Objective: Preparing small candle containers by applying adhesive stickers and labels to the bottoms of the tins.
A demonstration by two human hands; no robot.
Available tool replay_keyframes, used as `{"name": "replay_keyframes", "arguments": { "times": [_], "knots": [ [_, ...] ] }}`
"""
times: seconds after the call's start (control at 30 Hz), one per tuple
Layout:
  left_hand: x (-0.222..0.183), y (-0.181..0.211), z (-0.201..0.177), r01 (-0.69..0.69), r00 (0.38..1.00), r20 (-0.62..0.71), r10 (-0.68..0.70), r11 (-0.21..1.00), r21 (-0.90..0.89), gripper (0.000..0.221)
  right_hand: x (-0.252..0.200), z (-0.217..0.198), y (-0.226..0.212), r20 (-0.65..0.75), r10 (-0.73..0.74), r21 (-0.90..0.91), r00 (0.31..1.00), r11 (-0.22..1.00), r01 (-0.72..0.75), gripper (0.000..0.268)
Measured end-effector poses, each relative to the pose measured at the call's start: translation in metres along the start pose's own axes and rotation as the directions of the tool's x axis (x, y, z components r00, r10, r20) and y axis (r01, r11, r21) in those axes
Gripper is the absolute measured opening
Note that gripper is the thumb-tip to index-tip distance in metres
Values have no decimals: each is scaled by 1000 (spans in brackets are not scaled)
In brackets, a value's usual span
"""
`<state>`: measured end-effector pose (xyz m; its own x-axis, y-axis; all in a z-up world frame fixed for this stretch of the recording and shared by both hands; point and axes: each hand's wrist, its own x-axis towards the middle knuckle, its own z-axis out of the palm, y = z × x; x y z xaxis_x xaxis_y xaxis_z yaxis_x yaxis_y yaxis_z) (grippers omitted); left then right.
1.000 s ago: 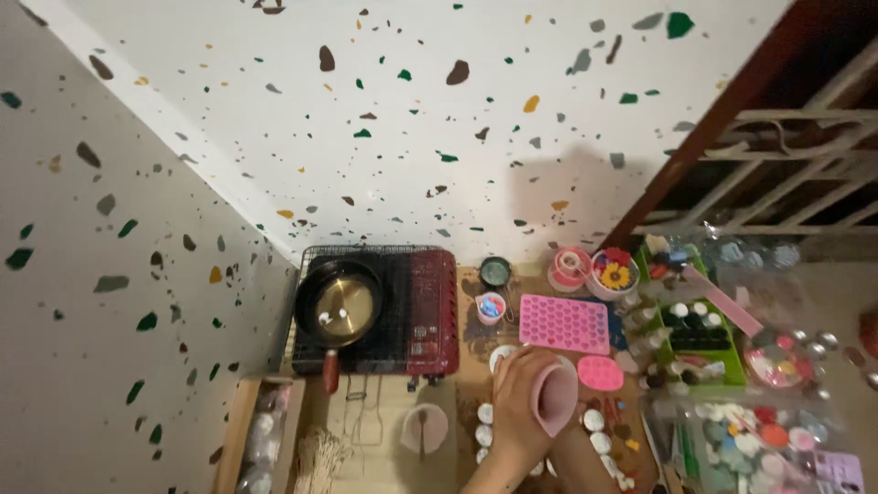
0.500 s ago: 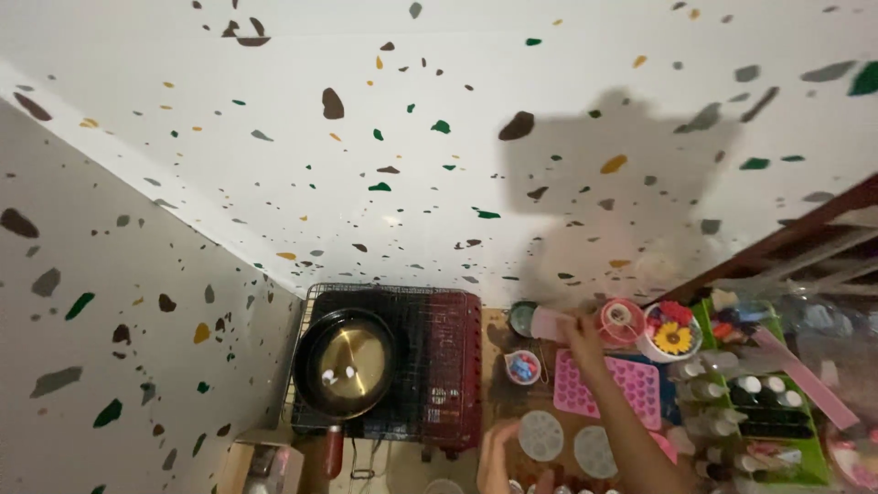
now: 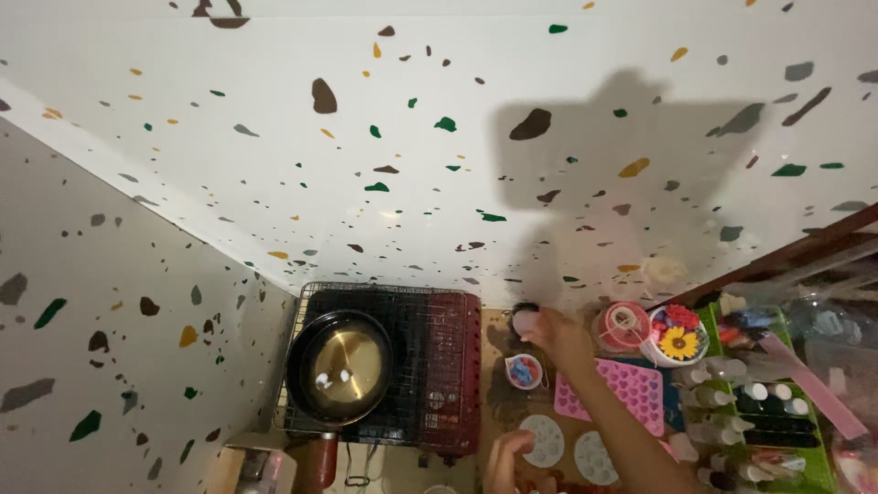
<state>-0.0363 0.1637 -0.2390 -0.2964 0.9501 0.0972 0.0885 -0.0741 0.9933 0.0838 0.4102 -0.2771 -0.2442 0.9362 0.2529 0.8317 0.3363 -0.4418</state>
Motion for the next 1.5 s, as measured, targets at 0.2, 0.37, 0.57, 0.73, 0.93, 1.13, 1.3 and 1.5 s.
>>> {"name": "replay_keyframes", "arguments": {
  "times": [0.2, 0.37, 0.57, 0.73, 0.93, 1.13, 1.3, 1.5],
  "knots": [
    [-17, -101, 1, -20, 990, 136, 35, 994, -111, 55, -1, -4, -10, -13, -106, -98, 994, 990, 105, 31],
    [-6, -29, -11, 301, 954, 48, -297, 944, -139, 26, 9, -23, -25, 93, 51, -111, 994, 993, -41, 47],
    [-5, -26, -6, 449, 881, -44, -471, 862, -234, 38, 1, -13, -16, 30, 27, -166, 999, 986, -21, 63],
    [-4, -43, -16, 154, 973, 176, -150, 988, -11, 31, -10, -12, -13, -65, -48, -122, 997, 992, 39, 59],
    [10, -18, -14, 285, 953, -69, -295, 950, -127, 29, -23, -69, -34, -281, 269, 409, 921, 902, -138, 41],
    [51, 135, -18, 526, 837, 164, -523, 681, -509, 74, -98, -120, -44, 620, 244, 648, 745, -694, -312, 64],
    [36, 172, -15, 147, 986, 128, -110, 934, -325, 63, -141, -145, -51, 645, 69, 408, 761, -873, -266, 79],
    [14, 187, -19, 90, 990, 133, -47, 934, -344, 45, -134, -199, -91, 423, -81, 578, 903, -743, -337, 58]
  ]
}}
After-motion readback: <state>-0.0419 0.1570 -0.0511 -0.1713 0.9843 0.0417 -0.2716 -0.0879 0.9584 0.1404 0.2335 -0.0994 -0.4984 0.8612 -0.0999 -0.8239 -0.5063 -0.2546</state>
